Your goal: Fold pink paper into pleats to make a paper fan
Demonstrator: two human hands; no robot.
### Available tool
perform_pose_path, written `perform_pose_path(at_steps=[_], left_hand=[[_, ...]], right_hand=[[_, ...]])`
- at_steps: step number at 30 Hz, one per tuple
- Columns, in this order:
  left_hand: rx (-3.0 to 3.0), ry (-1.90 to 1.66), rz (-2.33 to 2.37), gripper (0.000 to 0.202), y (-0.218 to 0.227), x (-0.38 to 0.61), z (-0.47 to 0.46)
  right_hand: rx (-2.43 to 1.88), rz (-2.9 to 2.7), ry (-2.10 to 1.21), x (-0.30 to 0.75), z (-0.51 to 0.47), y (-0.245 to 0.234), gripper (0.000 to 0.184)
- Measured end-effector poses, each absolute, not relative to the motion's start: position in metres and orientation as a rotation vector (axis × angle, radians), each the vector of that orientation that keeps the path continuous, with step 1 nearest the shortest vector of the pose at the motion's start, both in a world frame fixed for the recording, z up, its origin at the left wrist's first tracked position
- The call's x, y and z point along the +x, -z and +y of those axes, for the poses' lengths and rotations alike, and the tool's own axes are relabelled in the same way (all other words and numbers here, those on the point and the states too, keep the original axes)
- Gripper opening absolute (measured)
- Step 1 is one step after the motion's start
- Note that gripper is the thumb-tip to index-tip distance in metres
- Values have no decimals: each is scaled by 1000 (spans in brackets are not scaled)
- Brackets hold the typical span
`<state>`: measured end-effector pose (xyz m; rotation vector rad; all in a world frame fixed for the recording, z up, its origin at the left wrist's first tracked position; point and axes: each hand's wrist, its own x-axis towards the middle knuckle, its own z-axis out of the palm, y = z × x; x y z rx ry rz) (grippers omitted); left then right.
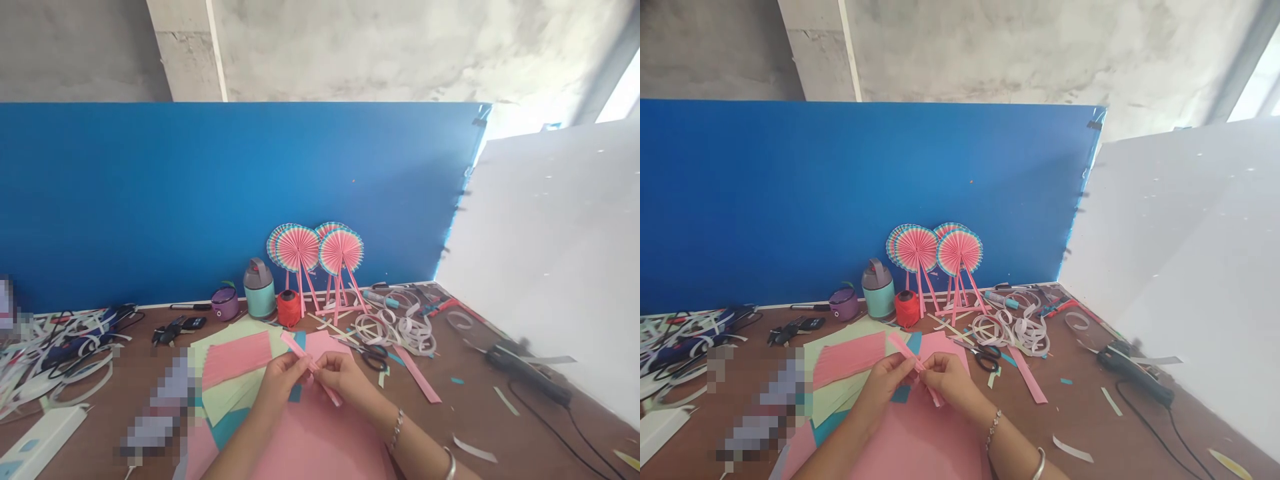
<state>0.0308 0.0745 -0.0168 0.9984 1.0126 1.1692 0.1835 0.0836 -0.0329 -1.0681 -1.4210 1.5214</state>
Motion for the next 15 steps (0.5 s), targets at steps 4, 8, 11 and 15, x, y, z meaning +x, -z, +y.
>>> perform_pose_path(at_steps=[4,8,11,15], left_hand=[[939,-1261,1069,36,19,27,78],[857,-1352,1094,37,18,22,81],[787,-1428,1096,39,16,18,84],[703,-1484,1096,42,15,12,88]], right_hand=[[-1070,-1457,-1529,185,83,32,19],[-1096,-1478,-1547,188,82,31,17],[-1107,-1475,-1557,189,80,28,18],[-1070,-1451,-1604,192,80,26,29]])
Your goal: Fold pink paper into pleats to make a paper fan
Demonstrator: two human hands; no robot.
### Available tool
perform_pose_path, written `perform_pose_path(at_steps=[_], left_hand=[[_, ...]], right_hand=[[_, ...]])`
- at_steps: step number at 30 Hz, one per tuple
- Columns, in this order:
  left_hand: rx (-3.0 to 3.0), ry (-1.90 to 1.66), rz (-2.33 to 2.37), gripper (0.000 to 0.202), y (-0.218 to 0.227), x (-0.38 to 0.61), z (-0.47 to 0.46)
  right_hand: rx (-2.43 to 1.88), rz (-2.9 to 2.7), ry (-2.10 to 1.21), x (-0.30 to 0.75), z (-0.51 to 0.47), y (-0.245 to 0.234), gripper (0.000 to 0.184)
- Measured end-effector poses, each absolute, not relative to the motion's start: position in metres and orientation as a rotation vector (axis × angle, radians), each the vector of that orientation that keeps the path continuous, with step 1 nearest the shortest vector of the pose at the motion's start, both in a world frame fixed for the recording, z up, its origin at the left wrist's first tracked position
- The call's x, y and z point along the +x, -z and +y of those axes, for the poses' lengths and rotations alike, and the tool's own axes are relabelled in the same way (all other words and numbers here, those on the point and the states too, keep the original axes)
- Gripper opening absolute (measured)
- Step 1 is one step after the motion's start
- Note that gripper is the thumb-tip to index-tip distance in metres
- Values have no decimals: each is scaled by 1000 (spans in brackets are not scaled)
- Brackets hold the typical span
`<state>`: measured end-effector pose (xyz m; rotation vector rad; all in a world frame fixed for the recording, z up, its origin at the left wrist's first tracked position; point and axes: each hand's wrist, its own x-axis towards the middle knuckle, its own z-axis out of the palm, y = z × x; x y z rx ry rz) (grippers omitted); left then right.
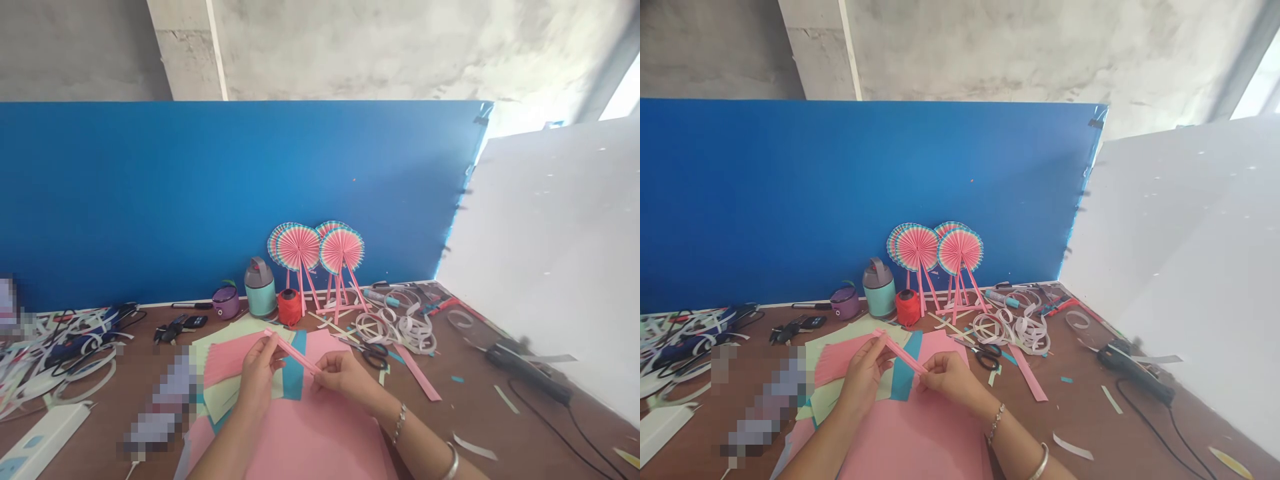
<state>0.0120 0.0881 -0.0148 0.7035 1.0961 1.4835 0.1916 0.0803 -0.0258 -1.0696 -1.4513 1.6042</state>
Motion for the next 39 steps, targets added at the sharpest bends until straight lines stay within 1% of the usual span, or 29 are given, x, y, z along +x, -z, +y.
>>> perform_pose_path(at_steps=[5,9,19,26,28,30,32,37,39], left_hand=[[652,-1497,1102,43,15,9,90],[623,-1528,1084,42,15,10,89],[712,-1540,1045,38,9,8,88],[721,-1590,1047,39,10,5,91],[742,-1573,1043,39,10,5,90],[767,-1544,1035,37,10,9,88],[812,-1494,1027,36,11,14,84],[951,-1375,1043,33,13,28,73],[942,-1372,1057,33,12,30,71]], right_hand=[[-1036,-1430,-1632,194,82,24,37],[-968,-1413,-1662,194,81,21,36],[-971,-1380,-1683,196,85,26,35],[-897,-1472,-1721,199,87,26,36],[-854,-1504,-1711,199,87,23,41],[-860,-1469,-1698,198,85,20,51],[-904,-1445,-1674,196,81,16,55],[-1093,-1541,-1460,186,73,14,41],[-1130,-1551,-1410,184,73,17,39]])
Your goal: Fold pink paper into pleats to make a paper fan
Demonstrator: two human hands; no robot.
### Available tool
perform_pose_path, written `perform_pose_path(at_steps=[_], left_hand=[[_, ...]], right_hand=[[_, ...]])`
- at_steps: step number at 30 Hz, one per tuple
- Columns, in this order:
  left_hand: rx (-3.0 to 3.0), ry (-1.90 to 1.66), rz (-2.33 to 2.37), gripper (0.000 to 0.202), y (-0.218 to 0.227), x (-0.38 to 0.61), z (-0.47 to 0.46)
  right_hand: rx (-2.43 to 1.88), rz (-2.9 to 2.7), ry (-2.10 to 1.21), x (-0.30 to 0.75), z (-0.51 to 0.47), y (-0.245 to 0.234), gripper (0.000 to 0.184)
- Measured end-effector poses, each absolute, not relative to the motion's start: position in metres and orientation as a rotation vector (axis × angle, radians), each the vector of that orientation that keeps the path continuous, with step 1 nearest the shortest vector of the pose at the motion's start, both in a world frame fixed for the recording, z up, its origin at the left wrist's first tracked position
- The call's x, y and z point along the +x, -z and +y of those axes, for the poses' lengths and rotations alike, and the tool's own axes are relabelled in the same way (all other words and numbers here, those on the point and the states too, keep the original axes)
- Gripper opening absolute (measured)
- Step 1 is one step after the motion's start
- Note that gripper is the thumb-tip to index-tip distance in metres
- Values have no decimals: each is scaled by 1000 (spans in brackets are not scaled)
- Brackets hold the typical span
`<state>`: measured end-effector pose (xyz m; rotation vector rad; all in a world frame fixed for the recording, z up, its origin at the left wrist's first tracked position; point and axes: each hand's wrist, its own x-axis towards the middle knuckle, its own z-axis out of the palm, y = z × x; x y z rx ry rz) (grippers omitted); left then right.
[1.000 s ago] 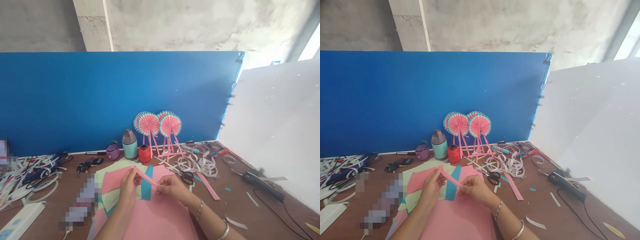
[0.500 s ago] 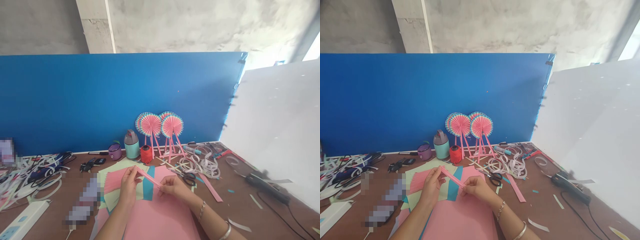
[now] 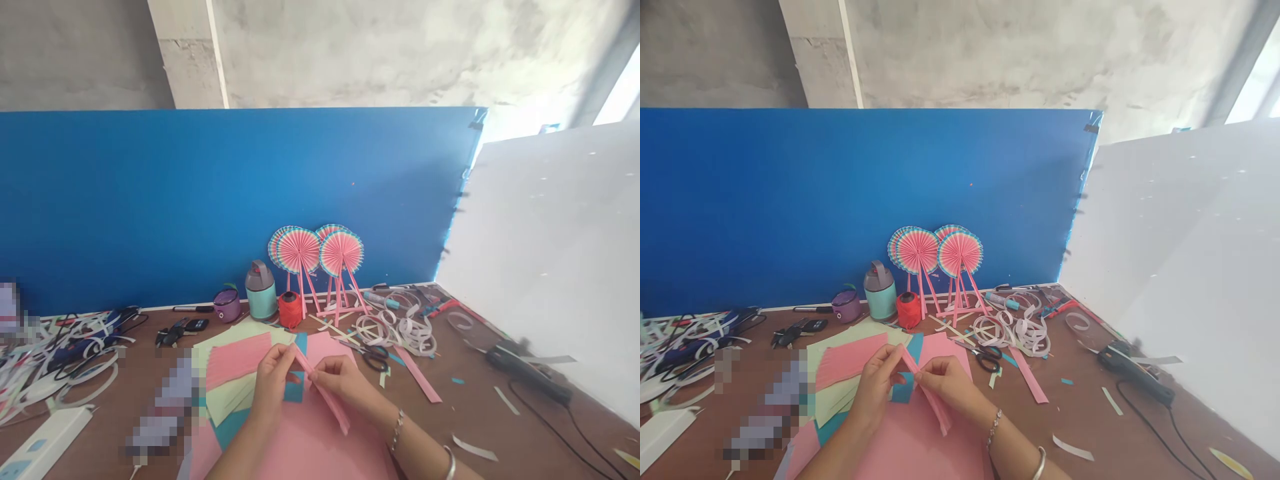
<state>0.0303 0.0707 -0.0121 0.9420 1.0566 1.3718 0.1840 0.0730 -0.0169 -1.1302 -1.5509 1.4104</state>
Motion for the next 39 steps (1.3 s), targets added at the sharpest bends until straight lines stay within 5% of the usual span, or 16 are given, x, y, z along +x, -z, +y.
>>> perform_pose_path(at_steps=[10,39], left_hand=[[1065,-1150,1025,37,8,37,66],[846,-1398,1084,37,18,21,81]], right_hand=[[-1054,-1505,-1367,183,73,18,41],[-1110,-1629,-1436,187,73,15,27]])
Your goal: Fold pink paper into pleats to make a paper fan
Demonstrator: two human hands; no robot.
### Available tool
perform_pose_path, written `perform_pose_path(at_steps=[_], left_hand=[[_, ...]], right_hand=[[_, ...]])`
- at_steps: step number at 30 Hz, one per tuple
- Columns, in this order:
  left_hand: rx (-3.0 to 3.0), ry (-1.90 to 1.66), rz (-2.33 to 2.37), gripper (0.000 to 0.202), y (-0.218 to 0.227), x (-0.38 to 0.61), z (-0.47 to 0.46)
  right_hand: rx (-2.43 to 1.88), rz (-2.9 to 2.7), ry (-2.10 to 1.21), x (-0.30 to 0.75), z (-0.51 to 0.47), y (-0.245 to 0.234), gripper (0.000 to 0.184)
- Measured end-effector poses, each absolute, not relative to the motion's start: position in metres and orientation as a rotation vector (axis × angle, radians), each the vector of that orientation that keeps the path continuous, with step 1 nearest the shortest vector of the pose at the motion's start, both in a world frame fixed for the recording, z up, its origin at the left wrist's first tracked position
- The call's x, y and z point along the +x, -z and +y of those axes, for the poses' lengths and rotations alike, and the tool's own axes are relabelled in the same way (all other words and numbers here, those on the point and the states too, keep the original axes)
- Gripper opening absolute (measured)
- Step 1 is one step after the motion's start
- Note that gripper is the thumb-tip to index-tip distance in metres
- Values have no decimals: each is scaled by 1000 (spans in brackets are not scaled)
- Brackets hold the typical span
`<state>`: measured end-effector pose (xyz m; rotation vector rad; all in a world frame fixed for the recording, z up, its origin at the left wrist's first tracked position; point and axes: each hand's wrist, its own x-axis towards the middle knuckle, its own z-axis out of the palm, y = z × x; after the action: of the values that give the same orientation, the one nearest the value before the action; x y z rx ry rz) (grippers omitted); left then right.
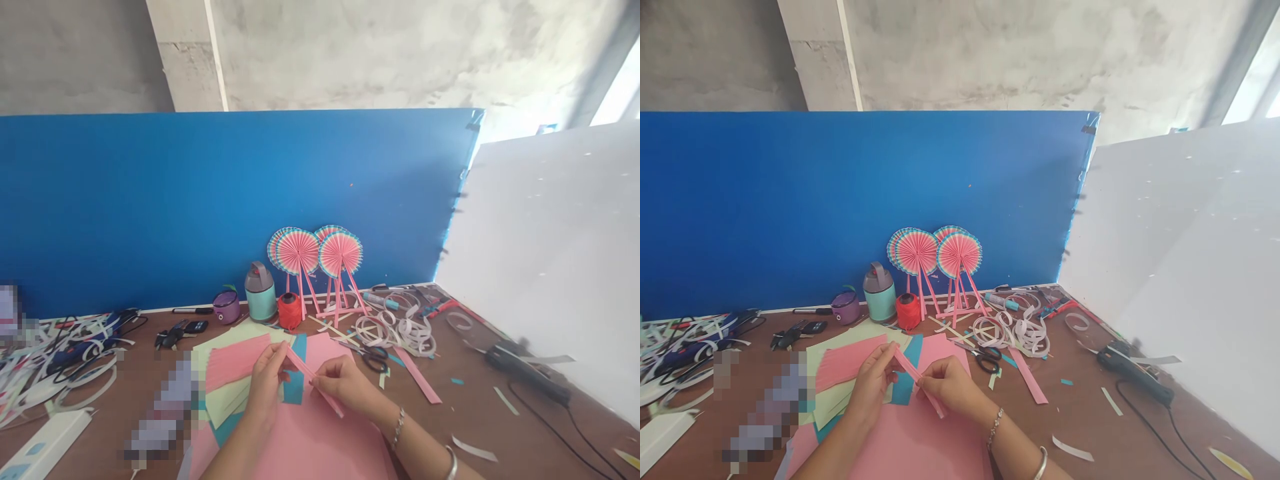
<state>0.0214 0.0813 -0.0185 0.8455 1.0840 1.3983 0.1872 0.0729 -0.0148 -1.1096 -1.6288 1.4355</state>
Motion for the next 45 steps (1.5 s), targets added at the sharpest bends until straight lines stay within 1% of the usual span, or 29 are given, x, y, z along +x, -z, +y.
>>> perform_pose_path(at_steps=[6,10,12,14,17,19,21,25,31,34,37,40,43,45], left_hand=[[856,-1399,1074,39,13,21,80],[964,-1226,1027,51,13,29,74],[1036,-1200,1048,48,17,33,74],[1060,-1224,1085,41,21,33,76],[1041,-1268,1135,37,24,29,81],[1014,-1309,1162,36,23,25,84],[984,-1353,1179,37,21,22,84],[941,-1398,1194,38,18,22,83],[907,-1392,1196,41,18,22,83],[912,-1360,1179,44,16,22,81],[1017,-1237,1137,47,15,25,77],[1125,-1143,1084,41,16,30,76],[1130,-1161,1085,34,19,30,78],[1100,-1186,1109,33,21,28,81]], right_hand=[[-1148,-1613,-1416,187,74,13,25],[-1139,-1582,-1384,188,78,20,29],[-1141,-1583,-1381,188,78,21,35],[-1135,-1591,-1397,187,76,19,41],[-1085,-1610,-1438,186,74,14,47],[-1036,-1609,-1438,186,75,13,45],[-1018,-1589,-1431,186,76,14,40],[-1100,-1571,-1418,187,78,18,30],[-1168,-1570,-1322,187,79,22,25],[-1147,-1525,-1327,187,81,25,25],[-1084,-1502,-1338,188,81,26,27],[-1069,-1537,-1314,188,80,25,32],[-1090,-1573,-1305,187,79,23,34],[-1108,-1607,-1273,187,78,21,33]])
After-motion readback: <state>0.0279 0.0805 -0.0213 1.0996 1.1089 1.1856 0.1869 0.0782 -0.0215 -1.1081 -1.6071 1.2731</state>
